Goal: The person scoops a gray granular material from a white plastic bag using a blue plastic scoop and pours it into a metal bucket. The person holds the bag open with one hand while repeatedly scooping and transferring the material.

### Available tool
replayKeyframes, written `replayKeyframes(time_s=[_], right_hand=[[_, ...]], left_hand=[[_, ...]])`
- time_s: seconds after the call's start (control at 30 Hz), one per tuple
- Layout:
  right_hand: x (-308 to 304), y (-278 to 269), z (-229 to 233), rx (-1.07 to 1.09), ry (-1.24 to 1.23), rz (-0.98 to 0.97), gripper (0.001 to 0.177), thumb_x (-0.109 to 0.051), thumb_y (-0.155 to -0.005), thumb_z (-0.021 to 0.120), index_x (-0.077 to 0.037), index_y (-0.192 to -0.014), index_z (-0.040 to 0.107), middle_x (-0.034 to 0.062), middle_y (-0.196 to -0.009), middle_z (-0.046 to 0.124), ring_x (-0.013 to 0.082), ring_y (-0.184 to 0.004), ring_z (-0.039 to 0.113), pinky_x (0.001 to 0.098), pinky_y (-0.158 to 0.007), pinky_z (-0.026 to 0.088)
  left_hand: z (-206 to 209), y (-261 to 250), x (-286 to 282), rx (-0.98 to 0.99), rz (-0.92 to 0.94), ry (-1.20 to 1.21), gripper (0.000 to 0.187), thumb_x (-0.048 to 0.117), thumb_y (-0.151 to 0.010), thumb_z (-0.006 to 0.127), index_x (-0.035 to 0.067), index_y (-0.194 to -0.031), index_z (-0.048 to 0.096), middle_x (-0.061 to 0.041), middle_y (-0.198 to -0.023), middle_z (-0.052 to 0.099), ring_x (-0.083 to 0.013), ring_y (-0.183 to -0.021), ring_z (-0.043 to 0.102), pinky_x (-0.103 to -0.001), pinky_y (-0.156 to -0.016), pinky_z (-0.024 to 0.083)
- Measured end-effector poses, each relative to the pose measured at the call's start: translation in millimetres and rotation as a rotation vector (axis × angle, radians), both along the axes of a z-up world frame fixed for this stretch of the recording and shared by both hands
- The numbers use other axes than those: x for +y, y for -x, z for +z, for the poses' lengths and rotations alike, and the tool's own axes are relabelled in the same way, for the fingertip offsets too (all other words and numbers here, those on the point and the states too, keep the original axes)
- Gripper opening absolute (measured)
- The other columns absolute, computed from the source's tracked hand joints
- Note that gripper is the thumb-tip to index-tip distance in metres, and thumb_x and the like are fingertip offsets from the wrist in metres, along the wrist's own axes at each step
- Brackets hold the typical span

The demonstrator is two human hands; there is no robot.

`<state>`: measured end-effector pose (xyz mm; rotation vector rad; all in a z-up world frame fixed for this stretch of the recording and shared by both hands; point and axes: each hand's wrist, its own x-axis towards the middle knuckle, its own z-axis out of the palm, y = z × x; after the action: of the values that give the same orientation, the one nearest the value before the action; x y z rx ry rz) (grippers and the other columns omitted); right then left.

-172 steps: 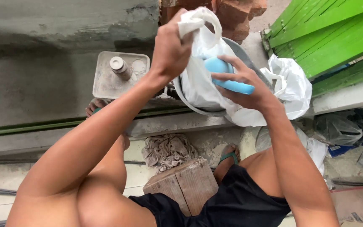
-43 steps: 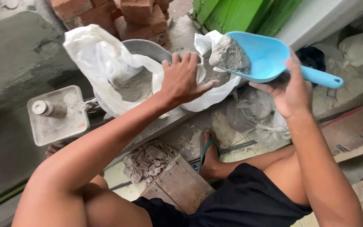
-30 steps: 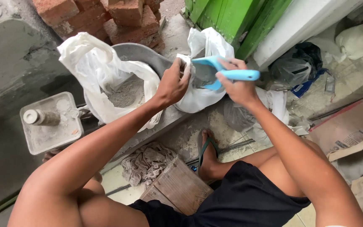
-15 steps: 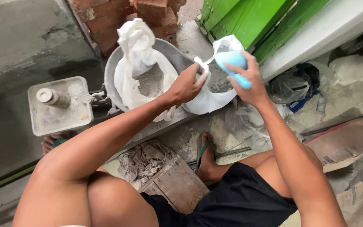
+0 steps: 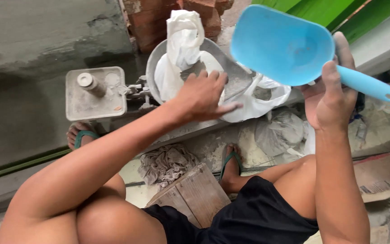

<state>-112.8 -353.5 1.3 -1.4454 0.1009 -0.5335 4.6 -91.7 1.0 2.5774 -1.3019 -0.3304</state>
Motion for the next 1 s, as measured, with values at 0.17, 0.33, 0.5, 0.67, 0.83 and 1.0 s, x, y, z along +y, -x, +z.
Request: replayKeyframes(time_s=[0.17, 0.33, 0.5, 0.67, 0.83, 1.0], right_hand=[[32, -16, 13, -0.178, 0.431, 0.174, 0.052, -0.031, -0.109, 0.061, -0.006, -0.152, 0.05, 0.0113, -0.145, 0.052, 0.0256, -0.134, 0.05, 0.0379, -0.115, 0.045], [67, -38, 13, -0.273, 0.718, 0.375, 0.042, -0.017, -0.108, 0.061, -0.007, -0.148, 0.051, 0.0249, -0.159, 0.044, 0.0417, -0.153, 0.043, 0.0597, -0.133, 0.04], [101, -65, 3, -0.235, 0.978, 0.382, 0.037, -0.012, -0.1, 0.076, -0.012, -0.136, 0.068, 0.0227, -0.157, 0.043, 0.04, -0.149, 0.045, 0.0517, -0.127, 0.043], [104, -93, -21, -0.219, 1.052, 0.41, 0.039, -0.012, -0.101, 0.076, -0.015, -0.139, 0.067, 0.0245, -0.152, 0.047, 0.0426, -0.141, 0.052, 0.0531, -0.118, 0.048], [100, -108, -21, -0.162, 1.122, 0.37, 0.033, -0.012, -0.104, 0.073, -0.016, -0.136, 0.071, 0.0255, -0.153, 0.043, 0.0443, -0.143, 0.049, 0.0523, -0.107, 0.051], [93, -119, -35, -0.053, 1.246, 0.44, 0.036, -0.002, -0.099, 0.07, -0.02, -0.13, 0.075, 0.016, -0.157, 0.034, 0.038, -0.138, 0.051, 0.0472, -0.114, 0.046]], left_hand=[[-40, 20, 22, -0.191, -0.076, -0.009, 0.066, 0.061, -0.092, 0.065, 0.004, -0.125, 0.059, -0.018, -0.112, 0.07, -0.0408, -0.1, 0.068, -0.061, -0.085, 0.053], [-54, 28, 38, -0.218, -0.02, 0.006, 0.03, 0.017, -0.1, 0.054, 0.001, -0.125, 0.059, -0.02, -0.107, 0.067, -0.0397, -0.094, 0.067, -0.055, -0.072, 0.06], [-57, 21, 50, -0.393, -0.033, -0.112, 0.02, 0.013, -0.095, 0.065, 0.005, -0.113, 0.066, -0.014, -0.091, 0.075, -0.0352, -0.092, 0.069, -0.056, -0.082, 0.054], [-56, 17, 45, -0.338, -0.086, 0.144, 0.023, 0.008, -0.09, 0.064, 0.01, -0.112, 0.071, -0.012, -0.105, 0.073, -0.0333, -0.101, 0.066, -0.052, -0.082, 0.051], [-35, 16, 32, -0.341, -0.136, 0.372, 0.015, 0.007, -0.088, 0.062, 0.013, -0.101, 0.067, -0.006, -0.099, 0.067, -0.0269, -0.094, 0.061, -0.044, -0.081, 0.044], [-38, 14, 18, -0.474, -0.21, 0.527, 0.01, 0.007, -0.091, 0.061, 0.015, -0.086, 0.062, -0.004, -0.087, 0.062, -0.0245, -0.085, 0.054, -0.042, -0.077, 0.043]])
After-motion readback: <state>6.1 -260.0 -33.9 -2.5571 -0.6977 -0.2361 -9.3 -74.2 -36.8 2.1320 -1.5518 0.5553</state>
